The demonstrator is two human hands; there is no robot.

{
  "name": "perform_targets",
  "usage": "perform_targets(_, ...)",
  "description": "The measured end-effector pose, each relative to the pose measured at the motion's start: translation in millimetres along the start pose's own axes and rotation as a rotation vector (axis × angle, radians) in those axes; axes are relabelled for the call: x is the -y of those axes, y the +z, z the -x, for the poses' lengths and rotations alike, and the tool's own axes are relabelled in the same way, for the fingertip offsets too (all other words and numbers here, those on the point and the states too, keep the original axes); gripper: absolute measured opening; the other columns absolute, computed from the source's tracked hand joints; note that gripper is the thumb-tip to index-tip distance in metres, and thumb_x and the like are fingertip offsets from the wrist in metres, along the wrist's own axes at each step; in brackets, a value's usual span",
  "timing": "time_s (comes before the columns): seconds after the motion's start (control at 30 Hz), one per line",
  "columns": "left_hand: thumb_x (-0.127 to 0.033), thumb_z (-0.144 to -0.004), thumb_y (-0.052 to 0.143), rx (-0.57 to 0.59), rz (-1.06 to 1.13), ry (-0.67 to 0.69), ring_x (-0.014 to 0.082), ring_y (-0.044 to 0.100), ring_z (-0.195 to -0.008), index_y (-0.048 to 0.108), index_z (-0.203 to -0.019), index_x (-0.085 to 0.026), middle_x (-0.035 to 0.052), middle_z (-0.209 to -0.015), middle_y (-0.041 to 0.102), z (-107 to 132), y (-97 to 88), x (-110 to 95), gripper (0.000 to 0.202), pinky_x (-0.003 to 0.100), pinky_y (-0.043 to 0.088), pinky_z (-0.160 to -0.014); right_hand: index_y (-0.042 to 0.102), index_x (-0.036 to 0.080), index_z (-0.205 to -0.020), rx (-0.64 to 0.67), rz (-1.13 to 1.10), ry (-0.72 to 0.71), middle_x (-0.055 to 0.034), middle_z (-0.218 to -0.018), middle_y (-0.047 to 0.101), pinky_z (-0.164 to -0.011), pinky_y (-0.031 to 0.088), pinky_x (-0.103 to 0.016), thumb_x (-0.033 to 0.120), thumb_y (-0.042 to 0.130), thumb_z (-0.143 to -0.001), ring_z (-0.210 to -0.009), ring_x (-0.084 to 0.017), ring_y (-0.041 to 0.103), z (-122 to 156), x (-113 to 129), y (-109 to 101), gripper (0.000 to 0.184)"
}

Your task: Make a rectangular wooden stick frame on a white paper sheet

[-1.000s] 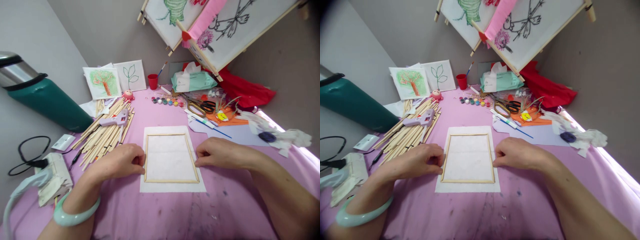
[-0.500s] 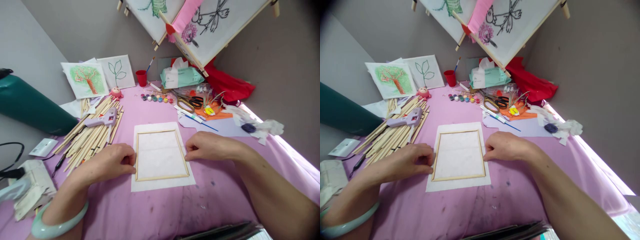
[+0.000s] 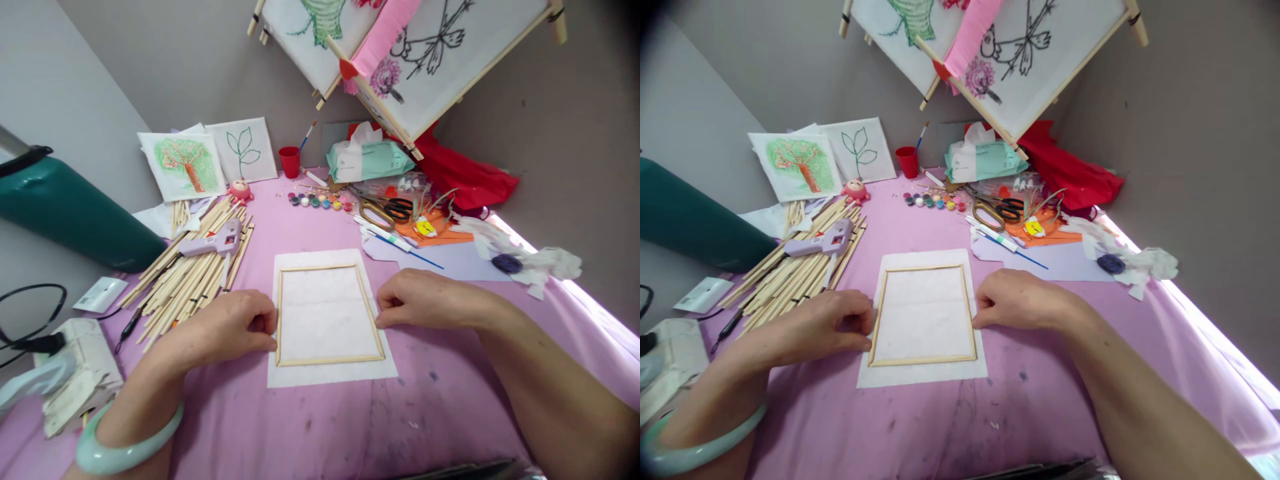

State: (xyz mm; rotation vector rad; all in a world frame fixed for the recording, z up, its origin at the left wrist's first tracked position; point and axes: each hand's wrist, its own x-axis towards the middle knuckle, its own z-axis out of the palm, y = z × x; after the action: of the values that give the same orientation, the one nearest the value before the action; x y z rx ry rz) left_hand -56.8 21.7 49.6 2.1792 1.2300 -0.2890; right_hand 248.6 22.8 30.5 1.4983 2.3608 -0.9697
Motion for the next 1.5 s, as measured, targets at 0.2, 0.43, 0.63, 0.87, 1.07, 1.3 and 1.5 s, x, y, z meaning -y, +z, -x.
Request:
perform_targets(0.2,-0.029,-0.073,0.061,0.000,0.017,0.006,0.0128,0.053,-0.066,0.061,-0.073,-0.020,-0.0015,-0.074,0.059,2.2,-1.1,1.1,0.009,0.025,0.036,-0.060,0.059,0.020,-0.060,0.013,0.016,-0.009,0.0019,-0.057,0.055,-0.050,0.027,-0.025,0.038,0.055,-0.075,-0.054,-0.011,0.045,0.4,0.0,-0.2,0.024)
perform_targets(0.43,-0.026,-0.075,0.059,-0.007,0.089,0.024,0.0119,0.054,-0.066,0.063,-0.079,-0.019,-0.0022,-0.074,0.062,7.8,-3.6,2.1,0.009,0.023,0.037,-0.059,0.059,0.021,-0.062,-0.008,-0.009,0.010,0.0026,-0.058,0.057,-0.049,0.027,-0.024,0.039,0.056,-0.076,-0.054,-0.011,0.045,0.2,-6.9,-0.7,0.023)
perform_targets(0.63,-0.023,-0.080,0.053,-0.166,0.115,0.005,0.0120,0.056,-0.066,0.065,-0.082,-0.018,-0.0010,-0.075,0.065,6.4,-4.7,3.3,0.013,0.023,0.040,-0.062,0.062,0.022,-0.068,-0.212,-0.031,0.019,0.0014,-0.068,0.064,-0.054,0.033,-0.026,0.034,0.053,-0.079,-0.062,-0.014,0.054,-6.2,-15.4,-3.6,0.019)
perform_targets(0.87,-0.019,-0.084,0.047,-0.427,0.063,-0.046,0.0164,0.061,-0.082,0.066,-0.091,-0.019,0.0026,-0.091,0.070,-1.2,0.4,9.1,0.020,0.026,0.044,-0.073,0.066,0.026,-0.079,-0.454,-0.069,0.032,0.0021,-0.080,0.069,-0.065,0.040,-0.028,0.032,0.053,-0.080,-0.075,-0.017,0.060,-21.0,-26.5,1.1,0.015)
perform_targets(1.07,-0.017,-0.088,0.041,-0.467,-0.075,-0.012,0.0203,0.060,-0.091,0.057,-0.121,-0.020,0.0077,-0.103,0.064,-8.5,11.8,18.3,0.037,0.033,0.045,-0.083,0.064,0.025,-0.079,-0.469,-0.111,0.044,0.0023,-0.078,0.068,-0.063,0.041,-0.028,0.036,0.053,-0.080,-0.073,-0.017,0.060,-28.6,-34.6,5.7,0.016)
perform_targets(1.3,-0.020,-0.089,0.040,-0.451,-0.128,-0.026,0.0213,0.060,-0.096,0.061,-0.117,-0.020,0.0079,-0.103,0.062,-9.4,13.2,20.1,0.034,0.033,0.045,-0.087,0.063,0.023,-0.079,-0.461,-0.145,0.024,0.0010,-0.076,0.068,-0.063,0.042,-0.028,0.038,0.052,-0.080,-0.071,-0.018,0.060,-31.2,-36.6,7.2,0.018)
perform_targets(1.5,-0.021,-0.091,0.035,-0.456,-0.174,-0.054,0.0214,0.062,-0.087,0.061,-0.113,-0.021,0.0075,-0.096,0.064,-6.6,13.8,14.5,0.034,0.033,0.046,-0.078,0.063,0.023,-0.080,-0.471,-0.163,0.021,0.0007,-0.077,0.068,-0.063,0.042,-0.027,0.040,0.052,-0.081,-0.072,-0.018,0.061,-32.8,-39.1,9.9,0.021)
